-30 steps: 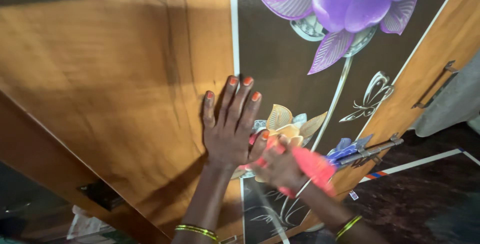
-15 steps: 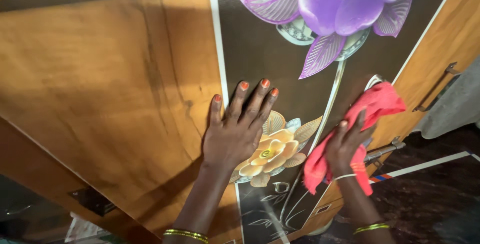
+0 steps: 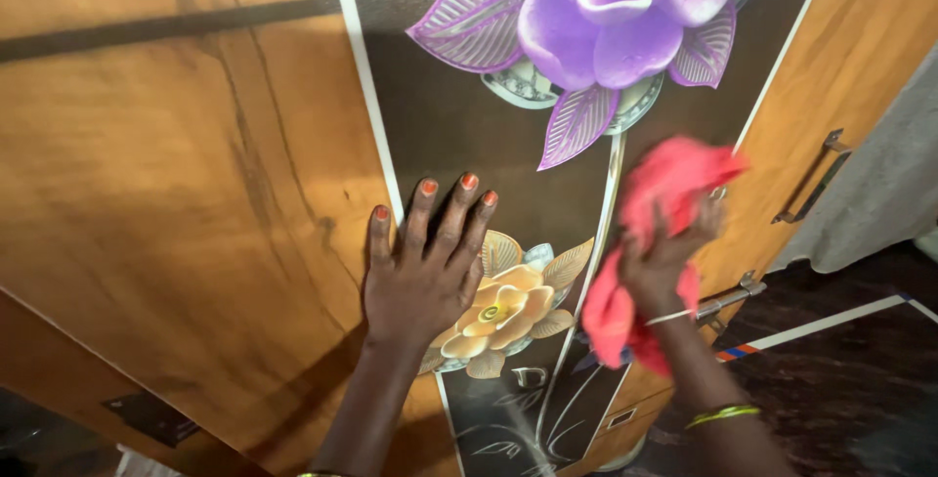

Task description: The person wipes the surface of a wooden wardrobe door with a pink cloth. They clean around decorative floral patterns and the door handle, moving the cloth in circular and sweeping motions across the wood and painted areas.

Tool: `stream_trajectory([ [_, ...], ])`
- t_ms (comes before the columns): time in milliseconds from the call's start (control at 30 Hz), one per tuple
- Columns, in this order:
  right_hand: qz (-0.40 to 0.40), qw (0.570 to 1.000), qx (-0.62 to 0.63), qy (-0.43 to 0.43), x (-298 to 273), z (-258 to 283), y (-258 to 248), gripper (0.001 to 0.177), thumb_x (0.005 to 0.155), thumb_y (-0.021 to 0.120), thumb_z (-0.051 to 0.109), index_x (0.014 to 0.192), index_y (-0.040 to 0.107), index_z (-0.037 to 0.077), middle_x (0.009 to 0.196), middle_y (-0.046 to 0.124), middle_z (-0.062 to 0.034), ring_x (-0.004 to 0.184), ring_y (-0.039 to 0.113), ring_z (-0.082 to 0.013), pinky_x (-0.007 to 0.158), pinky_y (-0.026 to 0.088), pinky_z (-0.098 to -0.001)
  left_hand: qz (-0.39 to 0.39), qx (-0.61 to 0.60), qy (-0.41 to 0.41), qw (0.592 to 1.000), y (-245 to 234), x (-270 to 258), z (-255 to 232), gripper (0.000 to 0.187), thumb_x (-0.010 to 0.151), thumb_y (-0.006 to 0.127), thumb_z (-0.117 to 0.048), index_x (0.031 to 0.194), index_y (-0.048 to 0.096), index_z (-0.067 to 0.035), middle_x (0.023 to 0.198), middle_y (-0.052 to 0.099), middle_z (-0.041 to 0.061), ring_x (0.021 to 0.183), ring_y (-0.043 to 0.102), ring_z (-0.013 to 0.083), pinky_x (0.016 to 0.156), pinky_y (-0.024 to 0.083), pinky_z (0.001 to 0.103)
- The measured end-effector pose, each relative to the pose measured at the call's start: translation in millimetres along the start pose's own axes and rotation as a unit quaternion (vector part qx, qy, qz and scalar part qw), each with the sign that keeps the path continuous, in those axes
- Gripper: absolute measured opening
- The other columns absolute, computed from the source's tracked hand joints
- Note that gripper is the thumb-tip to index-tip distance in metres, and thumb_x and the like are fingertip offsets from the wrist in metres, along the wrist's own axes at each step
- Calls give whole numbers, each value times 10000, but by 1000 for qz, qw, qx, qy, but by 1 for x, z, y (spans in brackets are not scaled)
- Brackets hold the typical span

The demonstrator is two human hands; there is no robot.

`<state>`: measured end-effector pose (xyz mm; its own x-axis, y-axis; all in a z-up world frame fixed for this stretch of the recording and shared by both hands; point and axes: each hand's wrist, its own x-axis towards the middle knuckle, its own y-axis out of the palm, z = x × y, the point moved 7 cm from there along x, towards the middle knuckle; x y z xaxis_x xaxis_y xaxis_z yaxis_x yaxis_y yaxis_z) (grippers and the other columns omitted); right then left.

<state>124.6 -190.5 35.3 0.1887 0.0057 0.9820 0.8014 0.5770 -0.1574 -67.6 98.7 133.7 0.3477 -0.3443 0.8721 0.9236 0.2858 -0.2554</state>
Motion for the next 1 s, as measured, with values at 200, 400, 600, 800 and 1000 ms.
stream_trajectory([
  [200, -28, 979, 117, 163, 63, -8, -30, 555, 1193, 428, 321, 1669, 341, 49, 1672, 45, -397, 1581, 126, -565, 1282, 172, -621, -34, 5, -21, 999, 0, 2, -5, 547, 1114, 470, -444, 1632, 451, -269, 1699, 333, -10, 1557, 298, 291, 1257, 115, 605],
  [400, 92, 966, 43, -239, 60, 154, 3, 489, 923, 611, 405, 1388, 550, 265, 1617, 259, -224, 1564, 143, -454, 1263, 58, -721, -30, -103, -36, 994, 4, -2, -3, 534, 1077, 523, -463, 1527, 510, -176, 1602, 422, 112, 1530, 351, 308, 1234, 146, 636],
  [600, -27, 989, -18, -148, 163, 102, -36, 537, 1127, 557, 403, 1638, 494, 247, 1755, 73, -175, 1618, 44, -437, 1317, 21, -685, -79, -70, -50, 993, -31, 17, 5, 478, 1031, 566, -374, 1474, 598, -197, 1572, 499, 54, 1481, 404, 250, 1202, 254, 528],
  [800, -78, 993, 73, 43, 233, 17, -62, 510, 1217, 399, 381, 1681, 295, 196, 1738, -39, -244, 1630, 49, -423, 1346, 128, -572, -95, -78, -45, 991, -35, 66, 15, 426, 1008, 579, -327, 1406, 642, -188, 1553, 524, 39, 1465, 415, 280, 1195, 295, 519],
  [1000, 27, 990, 76, -114, 227, 159, -50, 595, 1149, 489, 381, 1671, 284, 183, 1725, 79, -255, 1619, 70, -462, 1326, 50, -599, -127, -82, -49, 987, -40, 69, 15, 401, 996, 592, -326, 1364, 671, -186, 1541, 528, 44, 1452, 436, 284, 1189, 298, 523],
])
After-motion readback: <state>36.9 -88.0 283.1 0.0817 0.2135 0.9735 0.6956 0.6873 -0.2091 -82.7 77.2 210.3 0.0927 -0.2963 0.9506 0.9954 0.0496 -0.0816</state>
